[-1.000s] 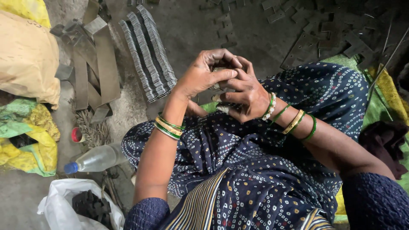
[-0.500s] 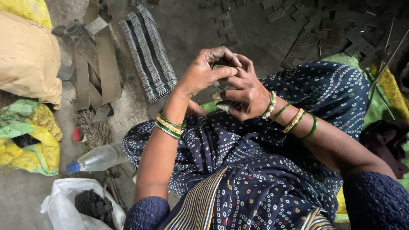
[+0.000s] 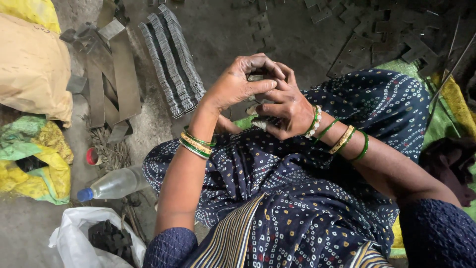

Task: The person stacks and aligns metal laminations into sets, interlocks metal pieces together by hand, and wipes their hands and items with a cloth.

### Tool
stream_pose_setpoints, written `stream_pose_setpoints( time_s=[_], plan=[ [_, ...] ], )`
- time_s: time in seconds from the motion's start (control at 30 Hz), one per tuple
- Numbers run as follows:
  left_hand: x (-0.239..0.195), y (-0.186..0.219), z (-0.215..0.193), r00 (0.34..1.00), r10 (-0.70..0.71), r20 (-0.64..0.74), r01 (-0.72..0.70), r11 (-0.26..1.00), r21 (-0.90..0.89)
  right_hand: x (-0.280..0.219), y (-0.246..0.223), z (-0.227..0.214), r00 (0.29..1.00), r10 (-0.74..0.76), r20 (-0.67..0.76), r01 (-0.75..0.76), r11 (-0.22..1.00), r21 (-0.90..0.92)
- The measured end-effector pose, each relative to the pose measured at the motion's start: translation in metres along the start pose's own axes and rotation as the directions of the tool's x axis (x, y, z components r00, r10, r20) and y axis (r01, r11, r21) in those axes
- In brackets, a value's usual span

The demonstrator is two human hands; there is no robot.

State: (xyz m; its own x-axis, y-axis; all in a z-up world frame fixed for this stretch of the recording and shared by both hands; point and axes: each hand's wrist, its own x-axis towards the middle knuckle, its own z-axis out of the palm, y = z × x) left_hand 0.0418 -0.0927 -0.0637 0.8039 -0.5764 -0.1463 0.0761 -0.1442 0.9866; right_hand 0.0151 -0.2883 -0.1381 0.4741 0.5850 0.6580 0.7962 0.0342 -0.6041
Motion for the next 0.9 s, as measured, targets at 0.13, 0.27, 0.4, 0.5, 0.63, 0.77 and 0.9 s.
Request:
stream_pose_setpoints(
  time_s=[0.13, 0.27, 0.4, 0.5, 0.63, 0.77, 0.9],
  plan=[
    [0.0, -0.0013, 0.0, 0.999, -0.041, -0.01, 0.041, 0.999, -0.002, -0.0026, 0.0007, 0.0016, 1.0, 0.003, 0.001, -0.003, 1.0, -0.015],
    [0.0001, -0.0018, 0.0007, 0.999, -0.035, -0.011, 0.035, 0.999, -0.003, -0.0021, 0.0003, 0.0011, 1.0, -0.006, 0.0, 0.006, 1.0, -0.024],
    [-0.0004, -0.002, 0.0008, 0.998, -0.054, -0.009, 0.054, 0.998, -0.026, -0.0016, 0.0002, 0.0008, 1.0, -0.01, 0.001, 0.01, 0.999, -0.032],
    [-0.0004, -0.0026, 0.0006, 0.999, -0.045, -0.007, 0.045, 0.999, -0.022, -0.002, 0.0, 0.0004, 1.0, 0.0, 0.005, 0.0, 1.0, -0.029],
    [0.0007, -0.0032, 0.0005, 0.998, -0.057, -0.002, 0.057, 0.998, -0.04, -0.0019, -0.0012, 0.0, 1.0, 0.007, 0.001, -0.007, 0.999, -0.031],
    [0.0008, -0.0013, 0.0017, 0.997, -0.077, -0.006, 0.077, 0.996, -0.044, -0.0013, -0.0034, -0.0008, 1.0, 0.015, -0.008, -0.015, 1.0, -0.02],
    [0.0028, -0.0017, 0.0014, 0.992, -0.127, -0.007, 0.126, 0.99, -0.064, -0.0014, -0.0036, -0.0007, 1.0, 0.013, 0.001, -0.013, 1.0, -0.021]
  ],
)
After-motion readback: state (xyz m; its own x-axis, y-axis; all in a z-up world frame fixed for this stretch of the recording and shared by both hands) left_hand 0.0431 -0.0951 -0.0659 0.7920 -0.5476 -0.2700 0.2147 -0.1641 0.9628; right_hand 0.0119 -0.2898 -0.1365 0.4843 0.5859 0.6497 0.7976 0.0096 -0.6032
